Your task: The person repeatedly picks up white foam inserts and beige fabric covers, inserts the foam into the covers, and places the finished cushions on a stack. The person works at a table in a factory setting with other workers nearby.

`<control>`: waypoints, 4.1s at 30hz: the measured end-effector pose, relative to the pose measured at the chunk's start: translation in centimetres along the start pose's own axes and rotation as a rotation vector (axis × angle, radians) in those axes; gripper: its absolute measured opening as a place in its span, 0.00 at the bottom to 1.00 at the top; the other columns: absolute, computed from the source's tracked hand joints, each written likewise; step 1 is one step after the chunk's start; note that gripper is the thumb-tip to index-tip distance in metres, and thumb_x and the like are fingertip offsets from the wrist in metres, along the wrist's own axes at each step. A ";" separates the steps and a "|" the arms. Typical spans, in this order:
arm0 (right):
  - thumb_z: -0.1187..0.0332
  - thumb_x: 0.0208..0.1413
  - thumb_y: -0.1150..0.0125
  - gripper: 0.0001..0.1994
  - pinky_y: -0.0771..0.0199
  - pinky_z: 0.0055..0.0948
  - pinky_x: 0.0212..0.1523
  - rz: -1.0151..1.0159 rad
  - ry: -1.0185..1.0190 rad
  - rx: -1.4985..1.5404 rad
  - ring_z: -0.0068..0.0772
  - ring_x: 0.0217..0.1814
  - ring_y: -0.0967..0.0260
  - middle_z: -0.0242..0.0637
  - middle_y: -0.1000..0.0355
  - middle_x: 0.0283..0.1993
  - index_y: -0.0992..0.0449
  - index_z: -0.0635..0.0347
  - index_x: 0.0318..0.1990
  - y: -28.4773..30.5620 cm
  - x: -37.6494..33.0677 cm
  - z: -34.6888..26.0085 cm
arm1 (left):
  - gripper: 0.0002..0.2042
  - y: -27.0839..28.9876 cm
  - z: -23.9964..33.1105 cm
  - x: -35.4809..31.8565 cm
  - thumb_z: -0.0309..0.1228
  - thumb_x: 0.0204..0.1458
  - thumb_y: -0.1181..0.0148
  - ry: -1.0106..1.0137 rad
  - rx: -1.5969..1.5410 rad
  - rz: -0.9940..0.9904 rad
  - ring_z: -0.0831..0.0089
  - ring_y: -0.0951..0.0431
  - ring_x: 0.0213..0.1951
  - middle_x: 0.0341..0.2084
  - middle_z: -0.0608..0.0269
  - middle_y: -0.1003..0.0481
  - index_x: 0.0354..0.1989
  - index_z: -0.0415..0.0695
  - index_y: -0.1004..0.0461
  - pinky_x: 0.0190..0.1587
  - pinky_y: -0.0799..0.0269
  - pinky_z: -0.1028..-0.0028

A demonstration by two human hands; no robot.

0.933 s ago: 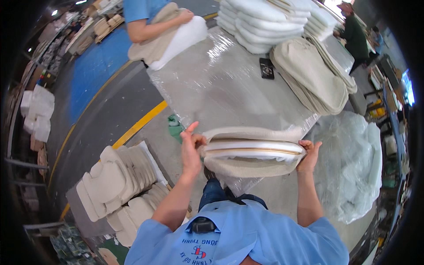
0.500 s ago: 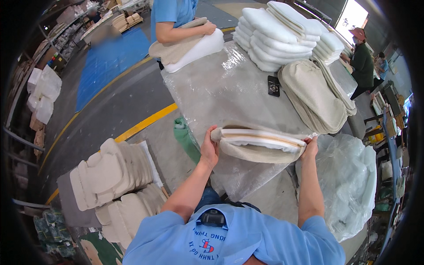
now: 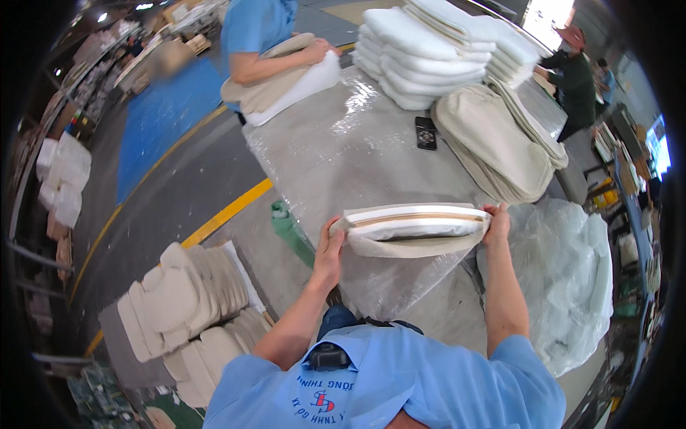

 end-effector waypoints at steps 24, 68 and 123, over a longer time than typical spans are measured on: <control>0.68 0.67 0.34 0.16 0.30 0.26 0.62 -0.328 0.418 0.001 0.21 0.58 0.28 0.32 0.22 0.57 0.19 0.61 0.60 0.0 -12.7 -1.3 | 0.21 1.0 -1.3 0.9 0.48 0.76 0.56 -0.091 -0.121 -0.063 0.64 0.28 0.68 0.66 0.58 0.30 0.66 0.45 0.36 0.70 0.30 0.60; 0.61 0.64 0.27 0.34 0.34 0.39 0.70 -1.407 -0.034 -0.873 0.38 0.63 0.28 0.41 0.27 0.64 0.35 0.63 0.72 -24.0 -37.0 24.2 | 0.30 41.0 -1.6 -34.2 0.57 0.69 0.45 0.037 0.379 1.163 0.59 0.20 0.52 0.49 0.44 0.21 0.67 0.47 0.32 0.57 0.26 0.62; 0.50 0.66 0.34 0.25 0.21 0.37 0.56 -1.321 0.127 -1.649 0.39 0.54 0.19 0.42 0.17 0.54 0.21 0.56 0.62 -21.8 -51.9 45.4 | 0.20 64.3 -8.1 -49.6 0.31 0.69 0.50 -0.080 -0.752 1.182 0.55 0.26 0.63 0.62 0.55 0.27 0.68 0.43 0.33 0.53 0.16 0.53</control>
Point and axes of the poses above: each hand's wrist, its own x-axis towards the middle knuckle, its own y-axis out of the back of the hand, z = x × y, the point moved 10 cm from there along x, towards the middle knuckle
